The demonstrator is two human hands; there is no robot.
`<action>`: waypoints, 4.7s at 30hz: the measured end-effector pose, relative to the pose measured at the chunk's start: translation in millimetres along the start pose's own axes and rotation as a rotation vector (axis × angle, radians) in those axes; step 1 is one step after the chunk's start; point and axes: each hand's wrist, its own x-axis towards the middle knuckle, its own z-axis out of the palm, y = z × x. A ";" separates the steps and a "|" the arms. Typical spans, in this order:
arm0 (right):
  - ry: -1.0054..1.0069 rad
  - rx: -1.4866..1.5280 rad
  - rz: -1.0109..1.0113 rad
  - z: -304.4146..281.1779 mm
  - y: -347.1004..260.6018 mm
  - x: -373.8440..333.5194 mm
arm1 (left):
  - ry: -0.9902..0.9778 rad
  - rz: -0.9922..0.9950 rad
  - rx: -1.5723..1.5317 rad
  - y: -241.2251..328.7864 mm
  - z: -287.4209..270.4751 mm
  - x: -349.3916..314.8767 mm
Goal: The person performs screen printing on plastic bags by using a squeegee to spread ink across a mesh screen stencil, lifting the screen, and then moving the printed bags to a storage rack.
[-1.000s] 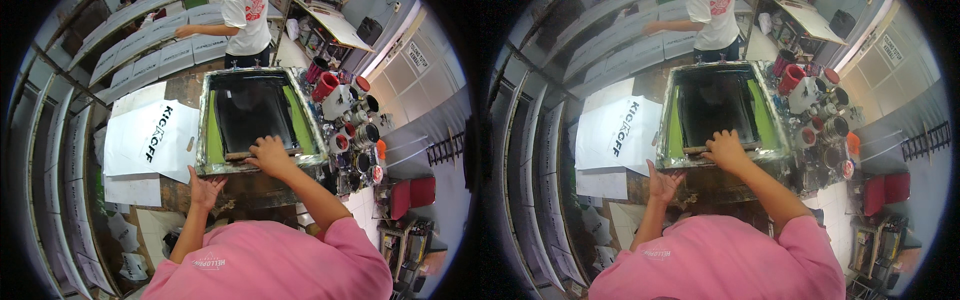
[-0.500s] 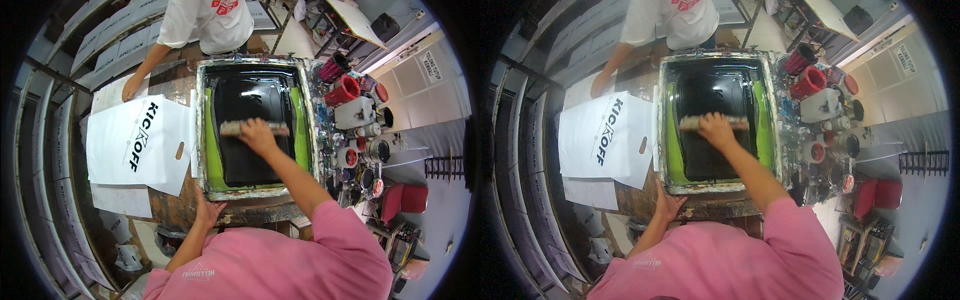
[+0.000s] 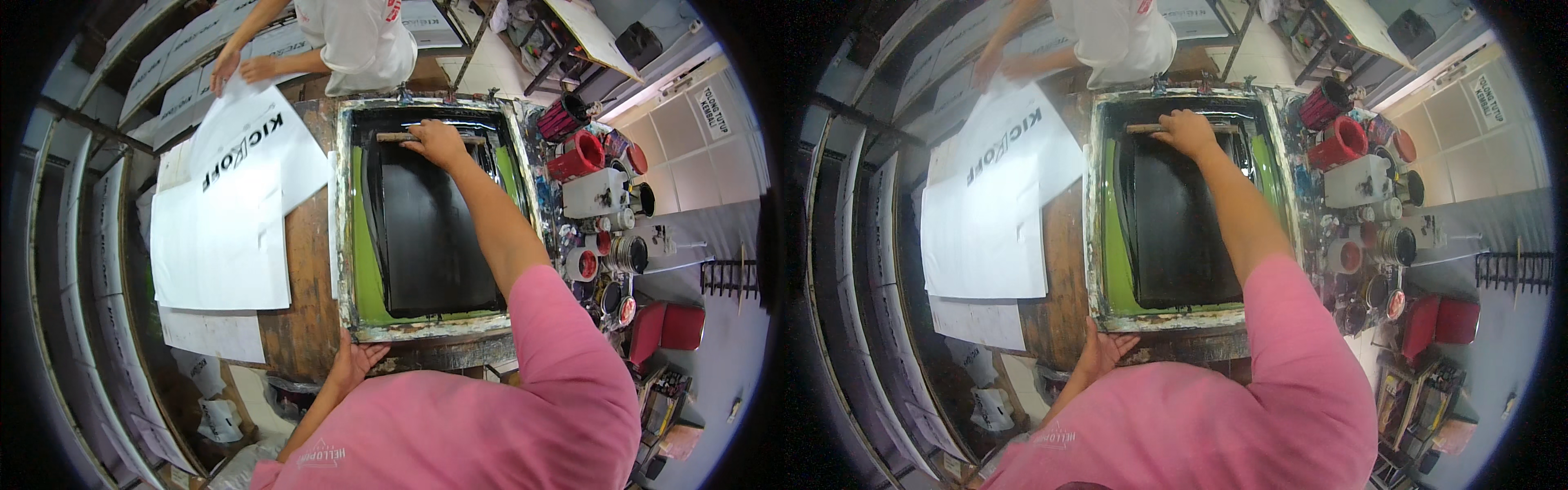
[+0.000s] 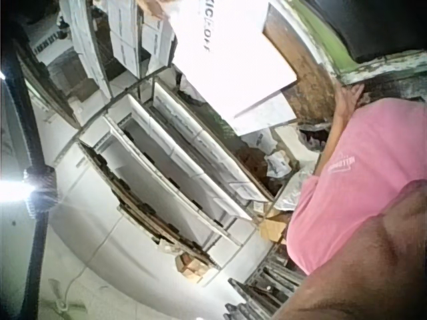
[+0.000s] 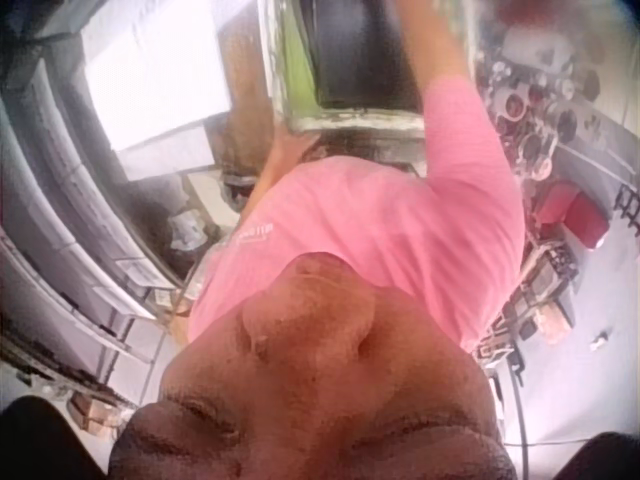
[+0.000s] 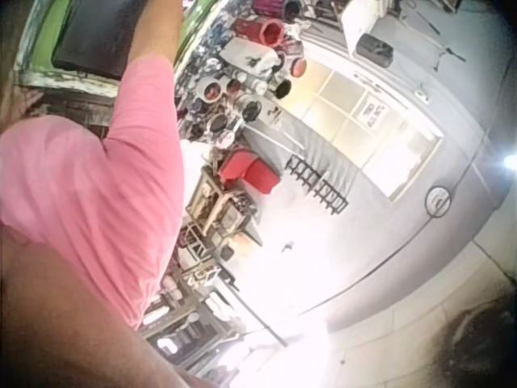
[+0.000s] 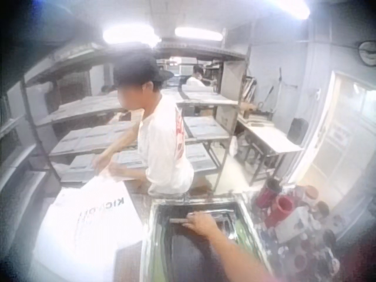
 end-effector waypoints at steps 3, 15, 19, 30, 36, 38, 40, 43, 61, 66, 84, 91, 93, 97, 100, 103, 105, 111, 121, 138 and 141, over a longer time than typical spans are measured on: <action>0.037 -0.039 -0.045 -4.1 -26.6 -45.5 | 0.020 0.063 0.026 -6.0 -0.3 -2.6; -0.023 0.172 -0.021 -207.8 -194.3 -272.3 | -0.142 0.437 -0.055 29.7 45.6 -44.2; 0.471 -0.099 -0.040 -256.7 -202.3 -230.0 | -0.475 0.783 0.052 68.0 70.9 -32.4; 0.521 -0.075 -0.030 -313.4 -179.4 -154.5 | 0.651 0.537 2.043 -15.7 5.6 67.3; 0.501 -0.082 -0.010 -337.7 -172.8 -125.1 | 0.623 0.630 1.934 -0.8 28.9 63.0; 0.493 -0.075 -0.019 -343.2 -170.0 -118.1 | 0.575 0.780 1.811 16.9 47.4 57.0; 0.505 -0.075 -0.027 -346.7 -166.5 -111.6 | 0.498 0.906 1.615 42.2 67.8 61.0; 0.549 -0.066 -0.037 -347.2 -161.7 -105.0 | 0.533 1.240 1.246 77.5 94.8 79.8; 0.515 -0.041 0.007 -304.9 -184.0 -164.4 | 1.092 0.991 1.170 234.5 -190.7 -19.9; 0.520 -0.085 -0.010 -307.0 -189.0 -165.2 | 1.353 0.837 1.349 305.3 -279.9 -38.1; -0.079 -0.041 -0.057 -189.2 -195.6 -274.7 | -0.176 0.507 -0.249 26.0 78.6 -55.9; -0.221 0.282 0.027 -110.6 -185.4 -311.7 | 0.055 0.230 -0.121 -9.1 13.1 -6.2; -0.237 0.224 0.007 -93.7 -192.3 -322.4 | 0.128 0.178 -0.172 -15.2 7.0 5.0; -0.158 0.163 0.029 -66.1 -197.8 -336.4 | 0.185 0.148 -0.117 -19.1 1.4 16.8; -0.173 0.149 0.036 -60.2 -200.4 -340.7 | 0.158 0.089 -0.118 -15.5 -2.1 22.2; -0.181 0.192 0.025 -67.7 -197.1 -335.5 | 0.165 0.027 -0.110 -12.3 -2.7 26.1; -0.191 0.261 0.044 -73.6 -186.6 -320.6 | 0.177 0.015 -0.092 -10.5 -1.9 26.7; 0.006 0.205 -0.104 -61.9 -89.2 -191.9 | 0.164 -0.029 -0.102 -2.4 -0.2 19.2; 0.053 0.043 -0.132 3.2 38.1 20.1 | 0.068 -0.065 -0.173 3.5 -1.4 3.3; -0.026 0.113 -0.039 -74.1 -150.4 -256.3 | 0.051 0.155 -0.064 -0.2 16.7 -12.7; -0.148 0.176 -0.029 -95.8 -182.4 -309.4 | 0.058 0.239 -0.064 -5.6 19.2 -14.9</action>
